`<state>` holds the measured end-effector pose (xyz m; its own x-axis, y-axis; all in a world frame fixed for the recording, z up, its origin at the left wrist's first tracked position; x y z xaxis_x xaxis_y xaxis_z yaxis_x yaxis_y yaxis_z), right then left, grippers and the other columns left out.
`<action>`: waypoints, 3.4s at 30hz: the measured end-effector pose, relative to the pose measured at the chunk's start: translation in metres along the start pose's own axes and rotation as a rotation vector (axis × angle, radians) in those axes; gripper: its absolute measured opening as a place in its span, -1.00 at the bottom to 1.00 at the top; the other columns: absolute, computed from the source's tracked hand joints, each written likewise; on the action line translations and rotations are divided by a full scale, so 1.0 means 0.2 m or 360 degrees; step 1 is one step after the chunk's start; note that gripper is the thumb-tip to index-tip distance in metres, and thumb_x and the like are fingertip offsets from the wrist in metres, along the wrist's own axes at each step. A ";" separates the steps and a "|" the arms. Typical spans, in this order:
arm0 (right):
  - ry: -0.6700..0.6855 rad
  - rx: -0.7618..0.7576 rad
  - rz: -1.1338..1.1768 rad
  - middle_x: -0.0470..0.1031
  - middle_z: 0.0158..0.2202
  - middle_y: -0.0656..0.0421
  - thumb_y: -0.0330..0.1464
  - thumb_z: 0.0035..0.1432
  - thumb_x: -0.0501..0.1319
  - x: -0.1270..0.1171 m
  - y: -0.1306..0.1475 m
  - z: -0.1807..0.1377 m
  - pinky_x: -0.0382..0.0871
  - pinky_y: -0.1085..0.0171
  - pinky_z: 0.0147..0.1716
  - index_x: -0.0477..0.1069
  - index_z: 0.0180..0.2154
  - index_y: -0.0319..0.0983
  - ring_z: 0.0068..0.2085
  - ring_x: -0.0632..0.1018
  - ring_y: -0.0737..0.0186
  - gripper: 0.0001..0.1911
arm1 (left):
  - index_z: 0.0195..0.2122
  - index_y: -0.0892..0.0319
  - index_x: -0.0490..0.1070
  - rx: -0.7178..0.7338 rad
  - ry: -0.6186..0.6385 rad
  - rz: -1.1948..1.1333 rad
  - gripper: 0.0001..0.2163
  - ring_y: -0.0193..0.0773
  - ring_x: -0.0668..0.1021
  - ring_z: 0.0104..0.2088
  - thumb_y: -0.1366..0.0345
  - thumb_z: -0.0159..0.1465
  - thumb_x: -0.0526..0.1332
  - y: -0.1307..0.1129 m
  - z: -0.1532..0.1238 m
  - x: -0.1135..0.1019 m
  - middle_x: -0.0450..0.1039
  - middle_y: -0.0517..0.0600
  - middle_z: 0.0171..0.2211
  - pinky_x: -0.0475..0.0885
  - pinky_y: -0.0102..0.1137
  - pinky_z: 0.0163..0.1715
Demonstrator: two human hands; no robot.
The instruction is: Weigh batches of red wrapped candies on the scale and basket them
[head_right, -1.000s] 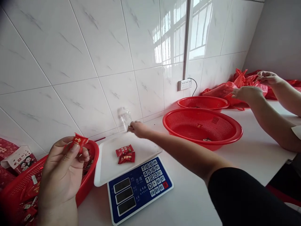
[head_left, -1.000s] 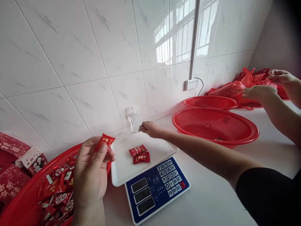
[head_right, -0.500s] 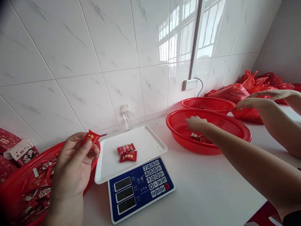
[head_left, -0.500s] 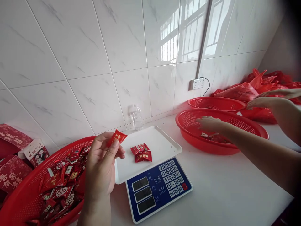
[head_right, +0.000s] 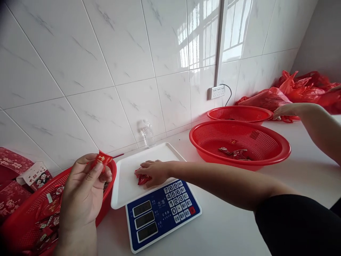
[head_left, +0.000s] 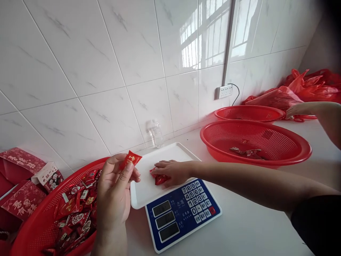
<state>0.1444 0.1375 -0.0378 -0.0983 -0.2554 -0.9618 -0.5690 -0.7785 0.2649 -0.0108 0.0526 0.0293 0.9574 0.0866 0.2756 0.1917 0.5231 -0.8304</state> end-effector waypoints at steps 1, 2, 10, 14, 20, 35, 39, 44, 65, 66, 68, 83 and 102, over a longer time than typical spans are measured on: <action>-0.0061 -0.0047 -0.0071 0.25 0.26 -0.03 -0.14 0.25 0.12 0.01 0.00 0.02 0.22 -0.03 0.13 0.15 0.28 -0.12 0.23 0.29 -0.09 -0.39 | -0.27 0.10 0.45 0.0002 0.0008 -0.0001 -0.78 -0.44 0.47 -0.54 0.27 0.07 0.41 0.00 0.00 0.00 0.46 -0.14 -0.54 0.43 -0.57 -0.52; -0.0125 -0.0080 -0.0125 0.34 0.18 -0.04 -0.21 0.29 0.08 0.01 0.00 0.03 0.29 0.02 0.07 0.21 0.24 -0.15 0.15 0.38 -0.04 -0.49 | -0.27 0.11 0.45 0.0001 0.0012 -0.0002 -0.78 -0.44 0.47 -0.55 0.27 0.07 0.41 0.00 0.00 0.00 0.46 -0.14 -0.54 0.43 -0.57 -0.53; -0.0513 0.0082 -0.0244 0.50 -0.06 0.04 -0.47 0.25 0.08 -0.04 -0.13 -0.05 0.40 0.19 -0.11 0.39 0.08 -0.15 -0.07 0.50 0.13 -0.62 | -0.28 0.12 0.45 -0.0037 -0.0013 -0.0028 -0.75 -0.44 0.48 -0.54 0.26 0.04 0.43 0.00 0.00 0.00 0.48 -0.13 -0.48 0.44 -0.57 -0.54; -0.0860 0.0449 -0.0277 0.47 -0.03 0.00 -0.47 0.27 -0.01 -0.23 -0.35 -0.28 0.42 0.17 -0.13 0.35 0.11 -0.18 -0.08 0.51 0.13 -0.58 | -0.26 0.11 0.44 -0.0064 0.0018 -0.0003 -0.74 -0.44 0.47 -0.53 0.24 0.06 0.42 0.01 0.00 0.00 0.47 -0.13 -0.45 0.43 -0.56 -0.54; -0.1048 0.1048 -0.0363 0.49 -0.06 -0.16 -0.36 0.27 -0.06 -0.32 -0.73 -0.75 0.43 -0.05 -0.20 0.39 0.08 -0.29 -0.08 0.53 -0.14 -0.56 | -0.22 0.11 0.41 -0.0197 0.0136 0.0157 -0.74 -0.44 0.47 -0.48 0.21 0.11 0.39 0.12 0.03 0.00 0.46 -0.13 -0.42 0.41 -0.56 -0.51; -0.1073 0.0015 0.0978 0.60 -0.22 0.08 -0.17 0.20 0.18 -0.21 0.11 -0.29 0.48 0.20 -0.22 0.45 -0.06 -0.23 -0.22 0.58 0.22 -0.65 | -0.17 0.12 0.34 -0.0296 0.0515 0.0453 -0.83 -0.25 0.55 -0.25 0.19 0.28 0.20 0.25 -0.02 0.11 0.53 -0.01 -0.26 0.48 -0.32 -0.23; -0.1184 -0.0009 0.1001 0.56 -0.35 0.16 -0.31 0.24 0.13 -0.19 0.10 -0.22 0.41 0.29 -0.33 0.46 -0.28 -0.23 -0.33 0.53 0.28 -0.83 | -0.10 0.10 0.34 -0.0282 0.0509 0.0563 -0.77 -0.24 0.54 -0.21 0.15 0.28 0.20 0.28 -0.02 0.11 0.51 0.02 -0.18 0.48 -0.32 -0.24; -0.0921 0.0444 0.0294 0.60 -0.26 0.08 -0.43 0.31 -0.02 -0.12 -0.06 -0.16 0.36 0.24 -0.30 0.48 -0.19 -0.24 -0.27 0.54 0.20 -0.71 | -0.01 0.09 0.31 -0.0131 0.0206 0.0878 -0.69 -0.24 0.51 -0.16 0.14 0.25 0.21 0.35 0.03 0.05 0.44 0.09 -0.03 0.43 -0.28 -0.15; -0.0897 0.0072 0.0048 0.48 0.09 0.03 -0.21 0.29 0.05 -0.16 -0.13 -0.40 0.51 -0.03 -0.11 0.29 0.19 -0.12 0.02 0.55 -0.06 -0.54 | -0.17 0.15 0.43 -0.0996 0.0658 0.2350 -0.69 0.04 0.55 -0.10 0.21 0.04 0.23 0.32 0.16 -0.80 0.53 0.14 -0.11 0.39 -0.16 -0.05; -0.0915 0.0054 0.0054 0.48 0.09 0.04 -0.20 0.29 0.05 -0.15 -0.13 -0.40 0.51 -0.01 -0.11 0.28 0.19 -0.10 0.02 0.55 -0.05 -0.54 | -0.08 0.17 0.43 -0.1097 0.0685 0.2402 -0.58 0.08 0.54 -0.08 0.24 -0.02 0.26 0.33 0.14 -0.86 0.50 0.19 -0.03 0.39 -0.14 -0.05; -0.0924 0.0023 0.0059 0.48 0.09 0.05 -0.18 0.29 0.05 -0.14 -0.13 -0.41 0.52 0.00 -0.11 0.28 0.20 -0.07 0.02 0.54 -0.04 -0.54 | 0.10 0.19 0.34 -0.1281 0.0724 0.2481 -0.35 0.14 0.54 -0.04 0.26 -0.10 0.29 0.35 0.12 -0.96 0.33 0.28 0.16 0.39 -0.12 -0.06; -0.0826 -0.0005 0.0031 0.49 0.08 0.08 -0.15 0.28 0.05 -0.10 -0.11 -0.40 0.53 0.01 -0.14 0.25 0.21 -0.03 0.01 0.55 -0.04 -0.52 | 0.12 0.15 0.31 -0.1387 0.0603 0.2385 -0.34 -0.03 0.58 -0.20 -0.10 0.04 0.19 0.21 0.22 -1.08 0.55 0.12 -0.18 0.46 -0.29 -0.31; -0.0791 0.0006 -0.0051 0.49 0.09 0.10 -0.09 0.31 -0.02 -0.06 -0.13 -0.37 0.54 -0.04 -0.17 0.18 0.25 0.01 0.00 0.56 -0.06 -0.49 | 0.10 0.20 0.31 -0.1473 0.0444 0.2929 -0.63 -0.08 0.49 -0.02 0.18 0.31 0.20 0.35 0.19 -1.26 0.35 0.13 0.08 0.44 -0.08 -0.06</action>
<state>0.2210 0.1178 -0.0279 -0.4577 0.0735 -0.8861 -0.5810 -0.7791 0.2355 -0.2477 0.1002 -0.0797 0.0997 -0.2544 -0.9619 -0.8679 -0.4951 0.0409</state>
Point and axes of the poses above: each hand's wrist, its own z-axis towards the middle knuckle, its own x-axis out of the palm, y = z × x, the point moved 4 cm from there along z, towards the middle knuckle
